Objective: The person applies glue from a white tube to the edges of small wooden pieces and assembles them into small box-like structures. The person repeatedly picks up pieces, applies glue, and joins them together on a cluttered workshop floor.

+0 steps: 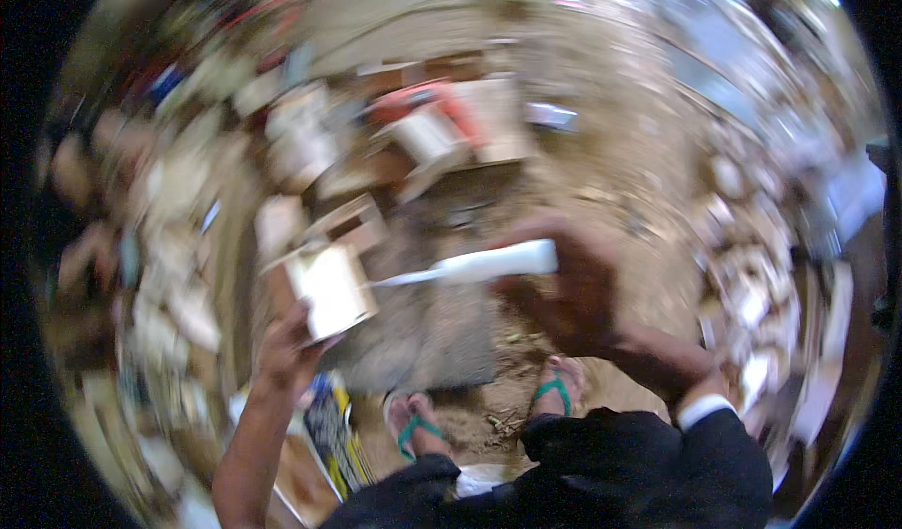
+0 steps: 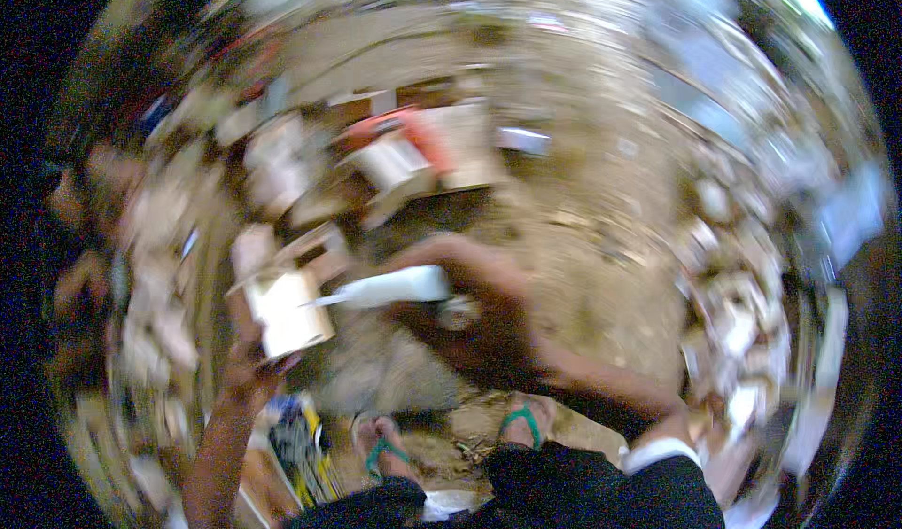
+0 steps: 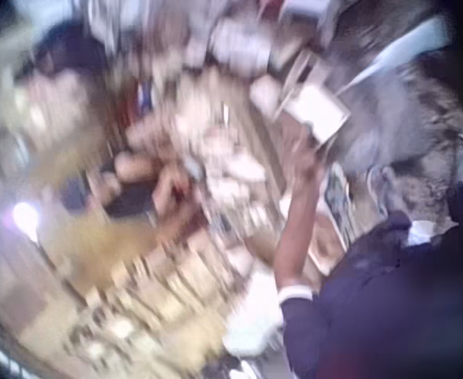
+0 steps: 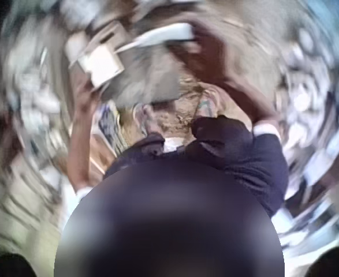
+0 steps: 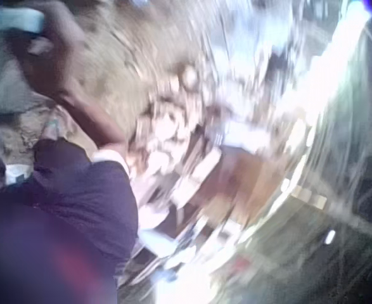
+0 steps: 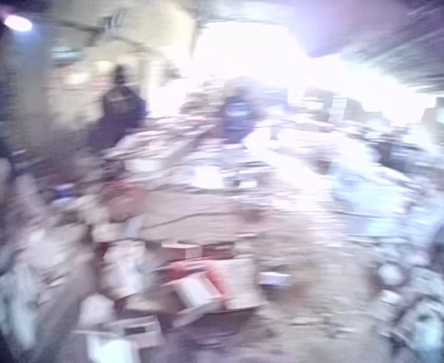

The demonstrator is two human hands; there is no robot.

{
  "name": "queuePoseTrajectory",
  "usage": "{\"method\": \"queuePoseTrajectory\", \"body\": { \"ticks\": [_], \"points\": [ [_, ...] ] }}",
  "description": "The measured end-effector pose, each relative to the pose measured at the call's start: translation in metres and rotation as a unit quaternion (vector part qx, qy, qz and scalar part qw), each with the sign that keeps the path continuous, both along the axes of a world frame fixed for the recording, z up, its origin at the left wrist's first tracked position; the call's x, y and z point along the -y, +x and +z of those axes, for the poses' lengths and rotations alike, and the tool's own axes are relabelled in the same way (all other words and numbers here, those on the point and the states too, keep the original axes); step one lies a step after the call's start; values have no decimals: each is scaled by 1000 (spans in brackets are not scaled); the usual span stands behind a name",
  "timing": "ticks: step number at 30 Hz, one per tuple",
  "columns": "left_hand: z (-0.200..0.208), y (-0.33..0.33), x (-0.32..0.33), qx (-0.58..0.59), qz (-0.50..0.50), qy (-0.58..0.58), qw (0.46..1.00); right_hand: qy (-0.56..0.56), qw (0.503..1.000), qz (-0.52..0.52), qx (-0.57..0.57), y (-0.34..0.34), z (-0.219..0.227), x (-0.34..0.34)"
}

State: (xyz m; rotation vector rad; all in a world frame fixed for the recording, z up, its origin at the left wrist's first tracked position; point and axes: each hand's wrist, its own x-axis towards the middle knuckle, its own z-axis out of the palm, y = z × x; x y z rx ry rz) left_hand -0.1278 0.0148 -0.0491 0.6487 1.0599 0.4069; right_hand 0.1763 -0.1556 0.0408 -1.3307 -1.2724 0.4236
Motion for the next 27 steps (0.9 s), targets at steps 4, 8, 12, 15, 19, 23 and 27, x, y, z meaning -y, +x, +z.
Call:
{"method": "queuePoseTrajectory", "body": {
  "ticks": [4,8,12,15,19,23,27],
  "points": [
    [10,92,-28,50,-98,-5,994,82,988,-130,2,29,26,31],
    [14,206,-6,125,-295,11,947,230,960,-157,24,28,63,48],
    [8,303,51,222,-478,83,845,225,960,-122,115,29,84,71],
    [7,346,79,264,-550,133,781,184,957,-173,142,43,95,90],
    [-5,352,65,198,-594,212,750,186,949,-217,132,61,97,98],
    [-33,307,7,72,-586,283,756,118,960,-192,163,70,79,107],
    [-41,208,-66,16,-542,479,690,140,941,-266,154,69,62,112]
  ]
}}
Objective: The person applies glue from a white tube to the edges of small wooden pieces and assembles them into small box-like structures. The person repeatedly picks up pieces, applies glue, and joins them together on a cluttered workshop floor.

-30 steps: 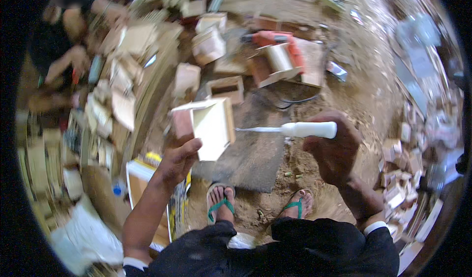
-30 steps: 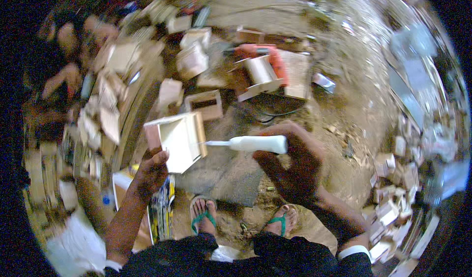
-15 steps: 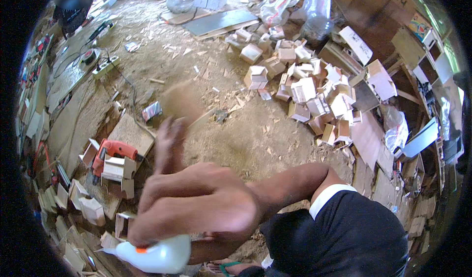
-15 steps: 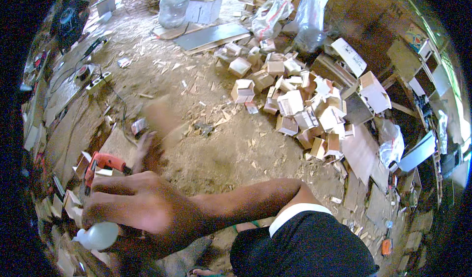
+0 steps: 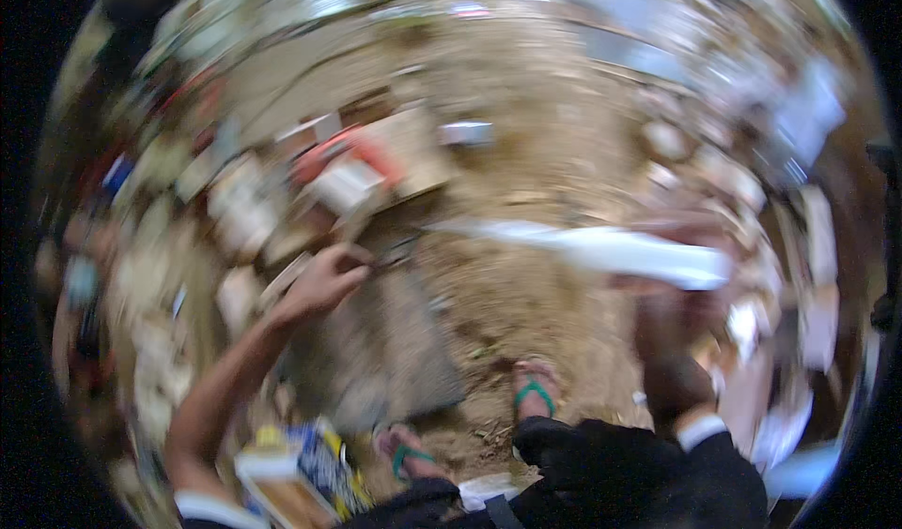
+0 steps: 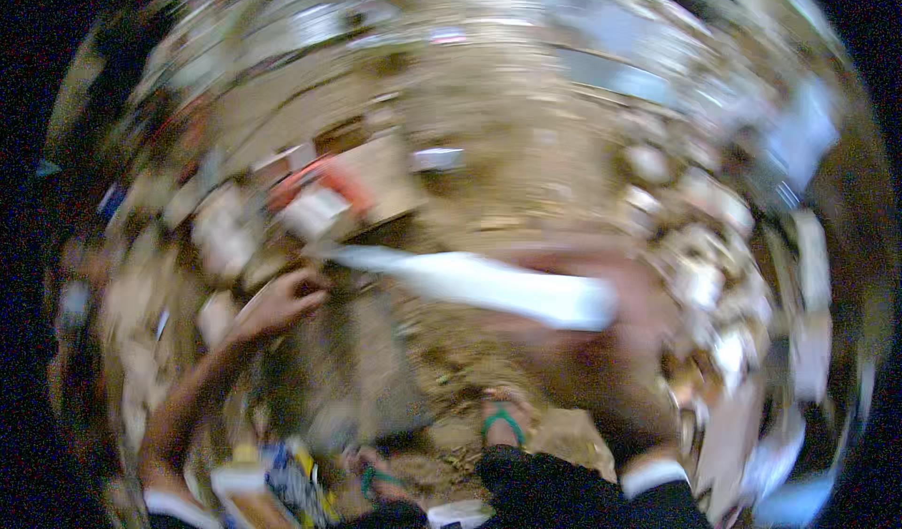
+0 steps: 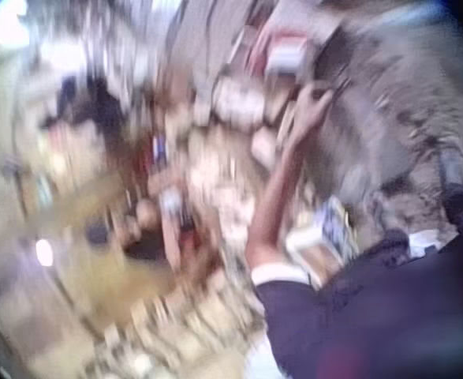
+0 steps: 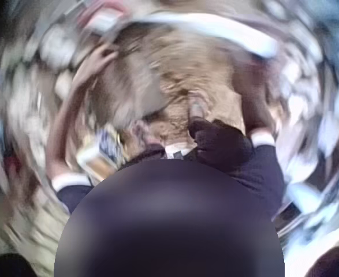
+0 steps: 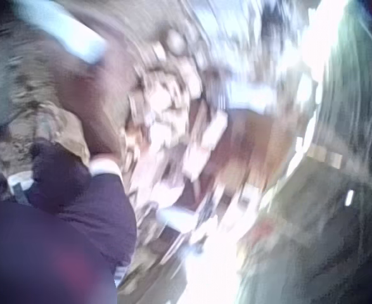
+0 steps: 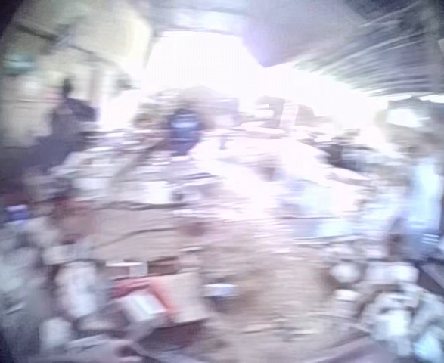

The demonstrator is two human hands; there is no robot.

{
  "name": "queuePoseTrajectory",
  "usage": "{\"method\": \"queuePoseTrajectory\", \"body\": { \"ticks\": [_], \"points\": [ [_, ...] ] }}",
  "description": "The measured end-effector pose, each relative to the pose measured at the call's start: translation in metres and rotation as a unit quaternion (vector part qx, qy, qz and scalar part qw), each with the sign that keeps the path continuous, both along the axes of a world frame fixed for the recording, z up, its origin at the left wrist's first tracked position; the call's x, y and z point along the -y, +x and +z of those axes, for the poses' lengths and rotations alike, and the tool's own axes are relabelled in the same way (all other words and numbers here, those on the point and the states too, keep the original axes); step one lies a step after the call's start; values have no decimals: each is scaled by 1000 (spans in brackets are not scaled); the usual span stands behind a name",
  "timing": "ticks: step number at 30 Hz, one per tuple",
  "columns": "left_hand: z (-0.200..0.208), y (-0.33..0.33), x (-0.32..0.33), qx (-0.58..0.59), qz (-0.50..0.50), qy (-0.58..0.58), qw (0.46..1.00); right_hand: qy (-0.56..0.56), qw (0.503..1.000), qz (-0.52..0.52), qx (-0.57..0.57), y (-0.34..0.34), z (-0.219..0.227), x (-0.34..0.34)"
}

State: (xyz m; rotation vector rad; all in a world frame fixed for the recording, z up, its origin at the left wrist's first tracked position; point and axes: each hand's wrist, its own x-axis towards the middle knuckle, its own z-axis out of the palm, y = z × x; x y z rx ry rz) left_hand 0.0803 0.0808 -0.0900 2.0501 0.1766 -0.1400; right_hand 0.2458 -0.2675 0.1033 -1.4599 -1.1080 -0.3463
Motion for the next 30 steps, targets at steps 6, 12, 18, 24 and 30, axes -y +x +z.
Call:
{"method": "queuePoseTrajectory", "body": {
  "ticks": [6,12,18,24,30],
  "points": [
    [-4,-131,-35,5,223,109,969,10,995,-55,-84,-33,-14,-6],
    [-28,-149,-12,79,343,349,868,-28,997,-15,-72,-56,-23,-19],
    [-43,-112,-45,62,268,502,820,-45,993,-23,-106,-71,-33,-32],
    [-76,-109,-74,-37,217,517,827,-65,992,-44,-101,-70,-41,-36],
    [-94,-105,-66,158,251,534,792,-80,990,-52,-105,-65,-56,-35]
  ]
}}
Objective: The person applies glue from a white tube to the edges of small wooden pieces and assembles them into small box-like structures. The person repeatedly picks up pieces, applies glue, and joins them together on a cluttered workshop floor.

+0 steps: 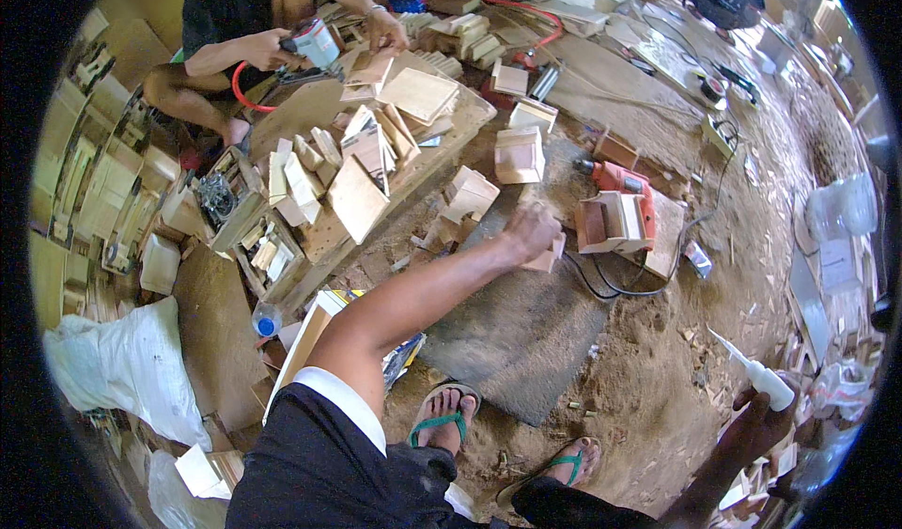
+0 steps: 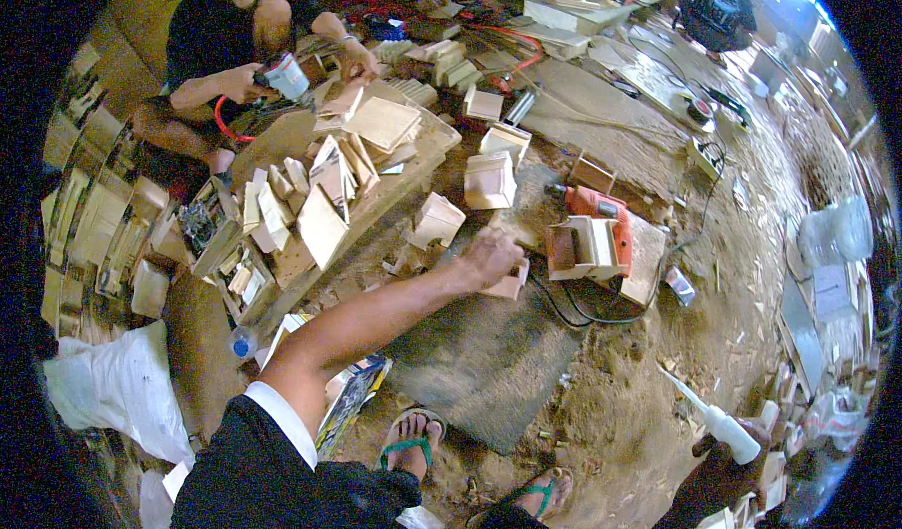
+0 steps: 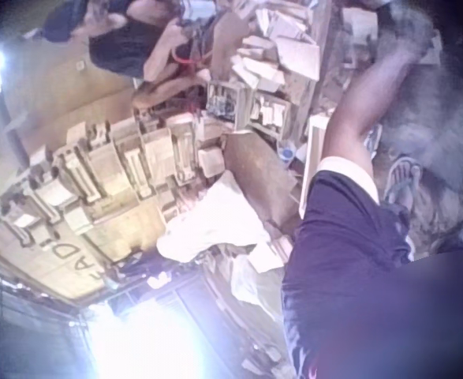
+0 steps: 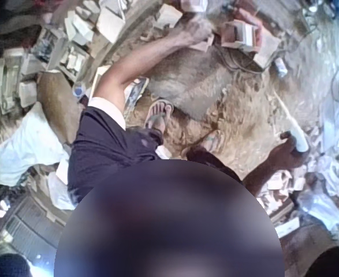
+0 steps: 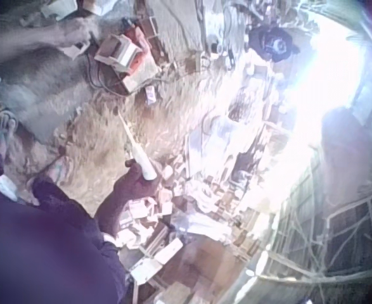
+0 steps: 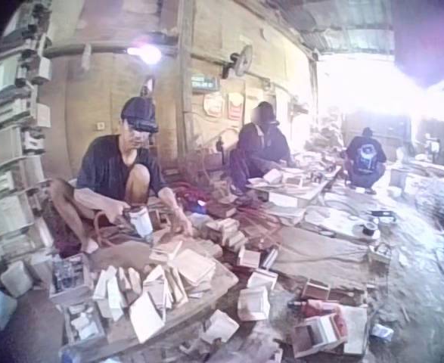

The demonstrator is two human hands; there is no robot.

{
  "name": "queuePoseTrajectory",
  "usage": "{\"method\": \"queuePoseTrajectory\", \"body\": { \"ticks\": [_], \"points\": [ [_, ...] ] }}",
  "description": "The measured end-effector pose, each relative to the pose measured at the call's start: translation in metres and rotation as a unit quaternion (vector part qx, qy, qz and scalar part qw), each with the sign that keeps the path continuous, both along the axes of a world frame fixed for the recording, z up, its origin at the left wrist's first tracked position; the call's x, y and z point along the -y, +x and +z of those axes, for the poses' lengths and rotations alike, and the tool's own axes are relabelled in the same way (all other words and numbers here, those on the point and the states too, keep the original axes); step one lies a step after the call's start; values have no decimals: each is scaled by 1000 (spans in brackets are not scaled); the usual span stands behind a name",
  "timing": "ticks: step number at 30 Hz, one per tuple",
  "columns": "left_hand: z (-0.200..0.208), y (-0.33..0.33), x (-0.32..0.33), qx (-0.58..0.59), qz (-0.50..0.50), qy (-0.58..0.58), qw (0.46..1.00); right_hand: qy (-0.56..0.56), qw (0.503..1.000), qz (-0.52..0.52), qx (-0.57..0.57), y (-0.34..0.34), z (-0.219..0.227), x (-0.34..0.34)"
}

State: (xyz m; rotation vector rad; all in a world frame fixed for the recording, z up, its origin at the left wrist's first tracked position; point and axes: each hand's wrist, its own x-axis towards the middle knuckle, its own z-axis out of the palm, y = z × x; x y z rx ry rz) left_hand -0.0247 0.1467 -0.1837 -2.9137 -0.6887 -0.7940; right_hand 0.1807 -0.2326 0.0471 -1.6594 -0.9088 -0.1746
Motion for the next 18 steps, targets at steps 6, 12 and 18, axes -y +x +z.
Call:
{"method": "queuePoseTrajectory", "body": {
  "ticks": [6,12,18],
  "points": [
    [-11,-32,84,-161,43,58,984,4,1000,22,21,7,-3,2],
    [-17,-67,103,-150,185,-349,906,-2,999,41,12,2,-4,-2],
    [-40,-57,79,193,303,-323,876,25,999,39,-29,-10,-13,-16]
  ]
}}
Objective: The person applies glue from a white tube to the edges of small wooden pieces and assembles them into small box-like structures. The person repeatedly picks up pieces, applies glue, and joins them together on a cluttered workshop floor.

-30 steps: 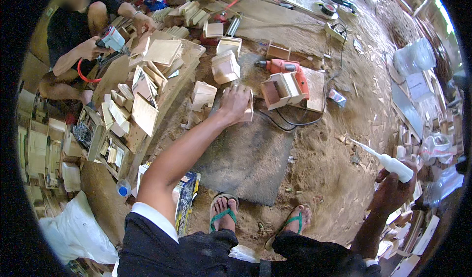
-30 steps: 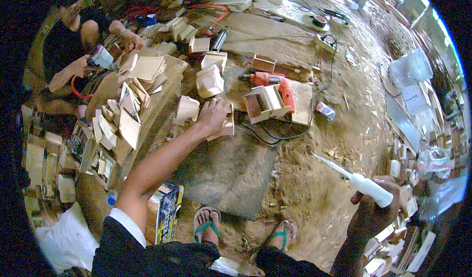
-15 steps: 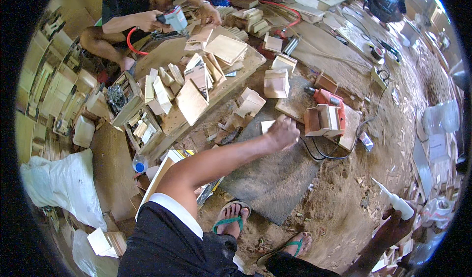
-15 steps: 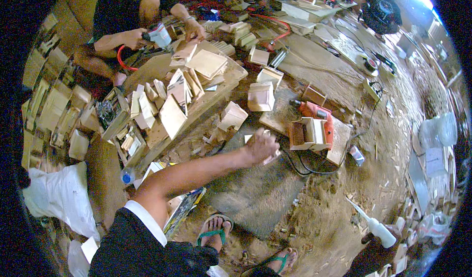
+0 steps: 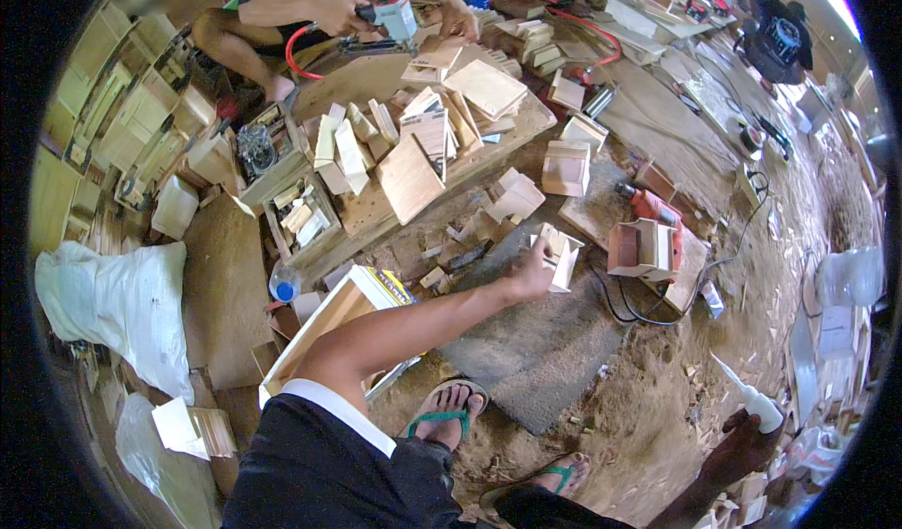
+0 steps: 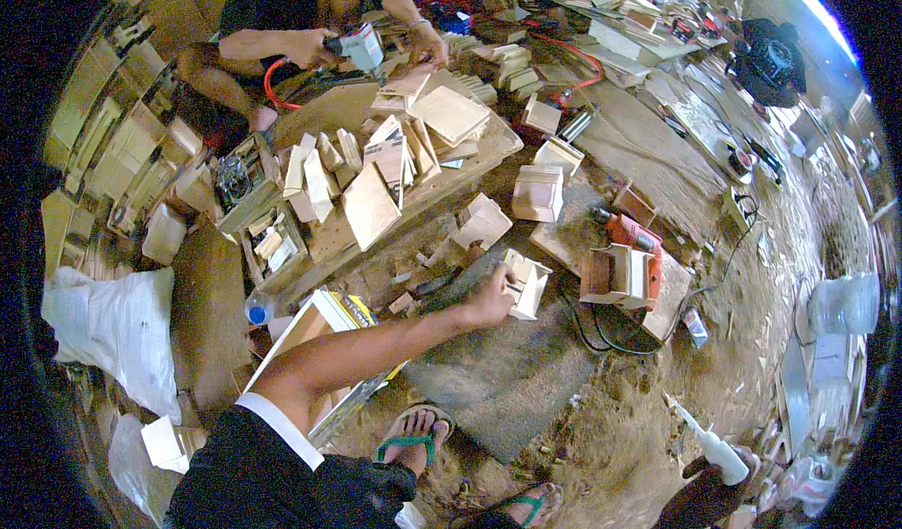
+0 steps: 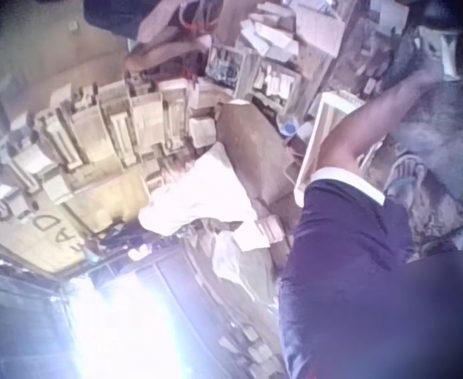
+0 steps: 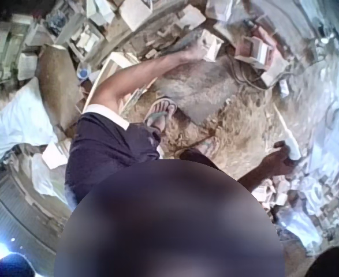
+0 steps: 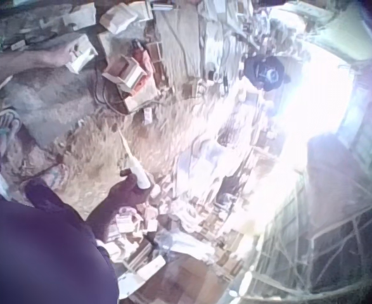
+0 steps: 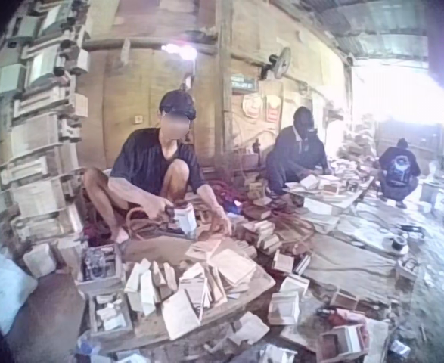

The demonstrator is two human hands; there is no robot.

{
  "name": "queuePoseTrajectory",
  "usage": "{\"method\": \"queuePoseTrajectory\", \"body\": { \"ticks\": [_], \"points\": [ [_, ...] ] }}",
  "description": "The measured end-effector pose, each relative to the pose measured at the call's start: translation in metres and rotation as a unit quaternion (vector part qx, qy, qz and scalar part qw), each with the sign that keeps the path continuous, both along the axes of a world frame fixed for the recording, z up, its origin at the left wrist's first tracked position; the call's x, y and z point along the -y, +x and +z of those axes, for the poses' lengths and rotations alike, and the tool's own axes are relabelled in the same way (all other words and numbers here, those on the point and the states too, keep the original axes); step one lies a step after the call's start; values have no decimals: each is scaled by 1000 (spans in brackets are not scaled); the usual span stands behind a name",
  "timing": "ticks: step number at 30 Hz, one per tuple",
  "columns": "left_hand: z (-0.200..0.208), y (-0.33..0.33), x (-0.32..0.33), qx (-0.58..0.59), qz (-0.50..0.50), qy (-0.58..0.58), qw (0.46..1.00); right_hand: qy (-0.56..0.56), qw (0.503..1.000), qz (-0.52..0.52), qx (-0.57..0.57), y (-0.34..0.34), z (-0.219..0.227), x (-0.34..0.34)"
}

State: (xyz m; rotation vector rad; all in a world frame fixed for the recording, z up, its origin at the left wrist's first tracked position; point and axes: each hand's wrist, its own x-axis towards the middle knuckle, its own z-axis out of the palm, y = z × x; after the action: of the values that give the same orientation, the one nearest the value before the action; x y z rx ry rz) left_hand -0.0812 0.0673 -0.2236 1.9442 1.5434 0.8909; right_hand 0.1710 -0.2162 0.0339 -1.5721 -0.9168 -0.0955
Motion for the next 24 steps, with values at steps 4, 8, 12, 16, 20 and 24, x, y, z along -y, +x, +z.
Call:
{"method": "queuePoseTrajectory", "body": {
  "ticks": [4,8,12,16,20,24],
  "points": [
    [-18,-6,-30,154,53,-136,977,-15,998,56,-19,-5,-3,-13],
    [-11,-21,-47,236,-4,-309,921,9,998,54,-29,-11,-5,-20],
    [15,-22,-25,242,-186,-355,884,-5,999,44,-29,-14,-8,-20],
    [39,-14,-9,287,-222,-338,868,-18,997,67,-42,-8,-11,-19],
    [73,-7,-6,251,-215,-239,913,-2,996,69,-62,-9,-14,-23],
    [131,-9,18,444,-175,-322,818,9,990,87,-108,-22,-12,-30]
  ]
}}
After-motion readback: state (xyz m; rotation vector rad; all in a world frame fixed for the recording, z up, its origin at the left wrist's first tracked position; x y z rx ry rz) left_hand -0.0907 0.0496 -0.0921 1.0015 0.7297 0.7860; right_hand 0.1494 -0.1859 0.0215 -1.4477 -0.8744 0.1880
